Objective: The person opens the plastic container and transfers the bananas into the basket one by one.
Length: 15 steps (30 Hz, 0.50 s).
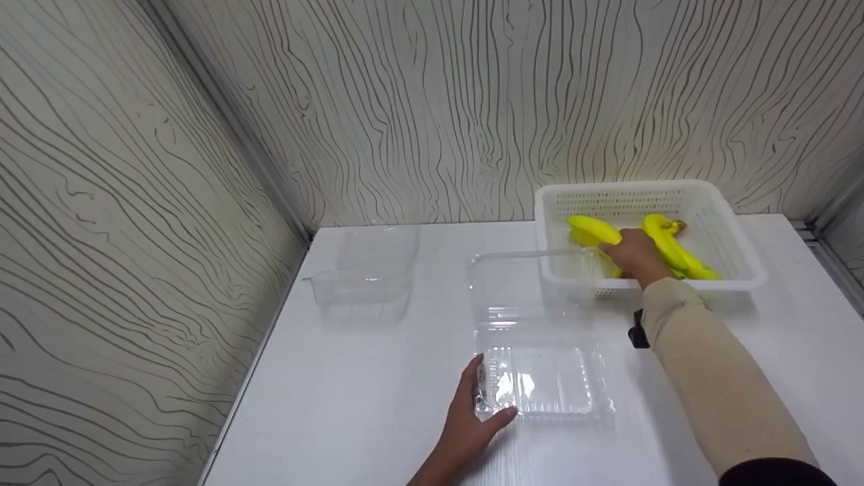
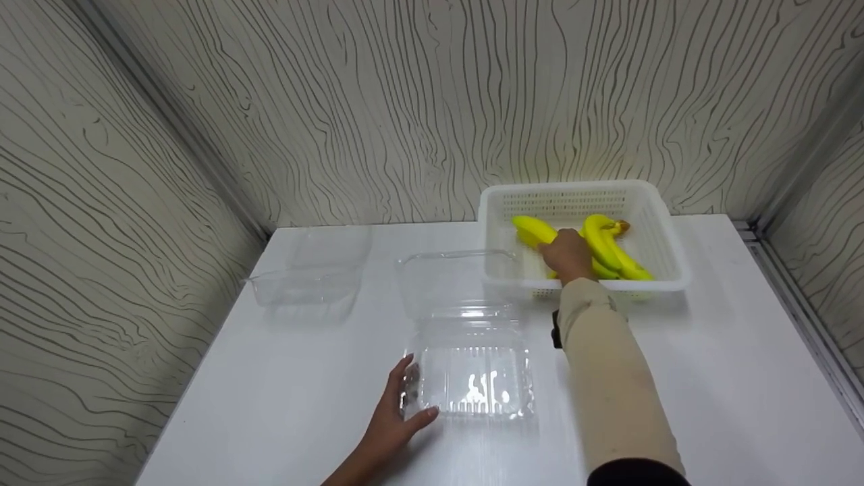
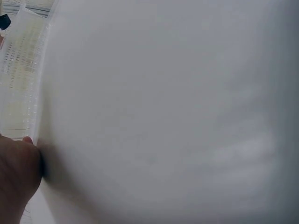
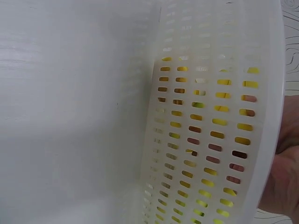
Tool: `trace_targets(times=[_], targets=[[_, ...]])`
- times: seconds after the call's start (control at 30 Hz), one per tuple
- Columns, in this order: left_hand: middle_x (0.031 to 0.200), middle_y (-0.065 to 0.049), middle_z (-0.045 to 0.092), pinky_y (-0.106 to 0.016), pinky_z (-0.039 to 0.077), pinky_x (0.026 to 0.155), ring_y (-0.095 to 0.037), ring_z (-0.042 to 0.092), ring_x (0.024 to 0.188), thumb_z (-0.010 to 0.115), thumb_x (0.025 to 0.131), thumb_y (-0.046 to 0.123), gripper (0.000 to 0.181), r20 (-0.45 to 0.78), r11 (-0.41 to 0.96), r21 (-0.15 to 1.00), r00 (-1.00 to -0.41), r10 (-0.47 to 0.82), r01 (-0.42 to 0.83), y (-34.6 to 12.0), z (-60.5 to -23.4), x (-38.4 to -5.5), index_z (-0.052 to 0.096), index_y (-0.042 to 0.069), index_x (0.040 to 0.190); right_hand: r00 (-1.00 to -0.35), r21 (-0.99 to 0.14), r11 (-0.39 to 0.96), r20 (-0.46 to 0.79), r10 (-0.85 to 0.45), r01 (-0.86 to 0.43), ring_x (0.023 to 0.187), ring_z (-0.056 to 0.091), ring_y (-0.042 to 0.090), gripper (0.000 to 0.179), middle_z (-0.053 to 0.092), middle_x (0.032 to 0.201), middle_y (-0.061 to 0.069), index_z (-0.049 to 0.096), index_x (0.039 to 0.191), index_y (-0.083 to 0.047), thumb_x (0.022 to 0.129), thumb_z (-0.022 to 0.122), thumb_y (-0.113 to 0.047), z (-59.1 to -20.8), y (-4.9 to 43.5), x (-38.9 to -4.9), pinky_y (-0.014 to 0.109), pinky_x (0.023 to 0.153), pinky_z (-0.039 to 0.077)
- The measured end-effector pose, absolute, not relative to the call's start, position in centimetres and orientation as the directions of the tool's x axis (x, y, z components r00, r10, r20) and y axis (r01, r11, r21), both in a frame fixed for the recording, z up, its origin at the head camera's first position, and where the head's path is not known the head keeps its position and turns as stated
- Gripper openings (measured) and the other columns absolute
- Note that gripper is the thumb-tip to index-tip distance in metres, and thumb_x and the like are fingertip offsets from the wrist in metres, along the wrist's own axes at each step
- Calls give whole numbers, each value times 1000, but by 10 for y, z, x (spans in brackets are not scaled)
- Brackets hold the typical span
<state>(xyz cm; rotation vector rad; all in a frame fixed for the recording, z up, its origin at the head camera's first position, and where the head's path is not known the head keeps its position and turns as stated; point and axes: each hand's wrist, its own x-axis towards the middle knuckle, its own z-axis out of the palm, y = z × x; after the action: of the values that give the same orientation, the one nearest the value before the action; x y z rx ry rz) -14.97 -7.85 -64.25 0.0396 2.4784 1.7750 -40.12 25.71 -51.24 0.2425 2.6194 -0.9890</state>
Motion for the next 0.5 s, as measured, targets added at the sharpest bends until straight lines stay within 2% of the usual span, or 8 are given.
trace_targets(times=[0.5], targets=[[173, -15, 38, -65, 37, 126, -42, 40, 159, 83, 87, 48, 103, -61, 320, 947, -994, 90, -30, -80, -642, -151, 24, 31, 169, -932, -627, 728, -360, 46, 277, 110, 52, 33, 69, 49, 125, 20, 34, 159, 7, 111, 50, -39, -509, 255, -397, 39, 90, 46]])
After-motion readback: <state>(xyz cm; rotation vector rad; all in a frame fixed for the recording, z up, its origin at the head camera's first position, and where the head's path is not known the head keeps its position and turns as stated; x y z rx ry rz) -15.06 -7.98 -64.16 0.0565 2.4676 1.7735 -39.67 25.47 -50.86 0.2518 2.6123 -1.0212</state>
